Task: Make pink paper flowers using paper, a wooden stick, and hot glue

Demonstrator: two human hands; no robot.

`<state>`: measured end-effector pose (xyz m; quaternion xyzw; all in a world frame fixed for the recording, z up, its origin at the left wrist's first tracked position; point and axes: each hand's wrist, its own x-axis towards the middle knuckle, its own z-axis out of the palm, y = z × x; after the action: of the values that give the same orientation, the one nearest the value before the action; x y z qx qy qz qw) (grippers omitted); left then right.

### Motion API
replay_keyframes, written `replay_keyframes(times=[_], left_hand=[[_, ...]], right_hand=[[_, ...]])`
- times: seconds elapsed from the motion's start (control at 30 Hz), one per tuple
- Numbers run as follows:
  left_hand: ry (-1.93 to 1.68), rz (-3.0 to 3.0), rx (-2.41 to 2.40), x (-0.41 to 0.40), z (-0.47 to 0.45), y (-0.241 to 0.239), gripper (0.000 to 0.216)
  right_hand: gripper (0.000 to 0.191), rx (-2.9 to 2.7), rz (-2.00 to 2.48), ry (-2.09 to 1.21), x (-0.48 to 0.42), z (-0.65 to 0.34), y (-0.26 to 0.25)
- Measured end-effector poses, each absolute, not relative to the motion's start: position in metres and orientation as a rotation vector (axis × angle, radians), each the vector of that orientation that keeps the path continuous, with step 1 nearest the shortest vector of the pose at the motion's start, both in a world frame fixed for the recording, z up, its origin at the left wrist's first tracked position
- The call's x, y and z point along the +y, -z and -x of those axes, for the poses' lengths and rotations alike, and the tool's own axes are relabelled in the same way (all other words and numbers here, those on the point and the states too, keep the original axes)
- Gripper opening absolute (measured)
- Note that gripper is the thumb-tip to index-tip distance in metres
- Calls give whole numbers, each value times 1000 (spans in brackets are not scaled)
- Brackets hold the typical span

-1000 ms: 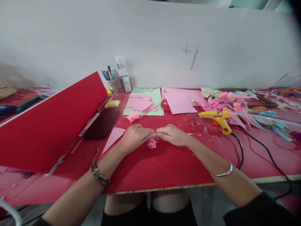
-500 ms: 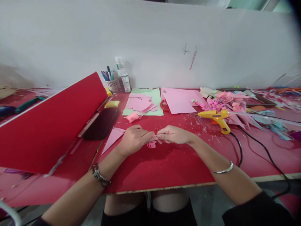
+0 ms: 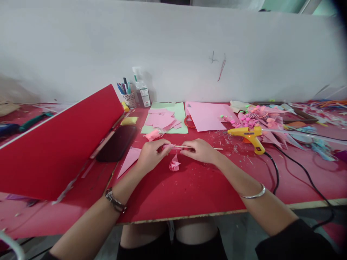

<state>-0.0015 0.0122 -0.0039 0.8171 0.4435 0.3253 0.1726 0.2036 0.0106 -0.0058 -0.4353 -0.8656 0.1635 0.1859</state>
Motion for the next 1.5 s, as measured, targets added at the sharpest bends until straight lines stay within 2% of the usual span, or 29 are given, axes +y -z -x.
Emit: replay_keyframes(times=[0.17,0.33,0.5,0.6,0.87,1.5], left_hand=[[-1017,-1851,1248,17,1,3,24],[-991,-1565,1121,20,-1,7,25],[-940,-1437,1032,17,-5,7,16],[-891,-1403,969,14,-7,7,17],[-834,-1338,842,12,-8,11,23],[-866,-1542,907,14,-7,11,27]], right_hand=[[20,-2289,1428,-218,20,-211,16],[30,-2113,1436,-36,23,-208,23],[8,-1898,1157,-190,8,-187,12],[4,-1914,1020,-300,-2,-176,8],[10,-1881,1005,-445,-3,-171,12],[16,-2001,1051,-357,-4,-175,12]])
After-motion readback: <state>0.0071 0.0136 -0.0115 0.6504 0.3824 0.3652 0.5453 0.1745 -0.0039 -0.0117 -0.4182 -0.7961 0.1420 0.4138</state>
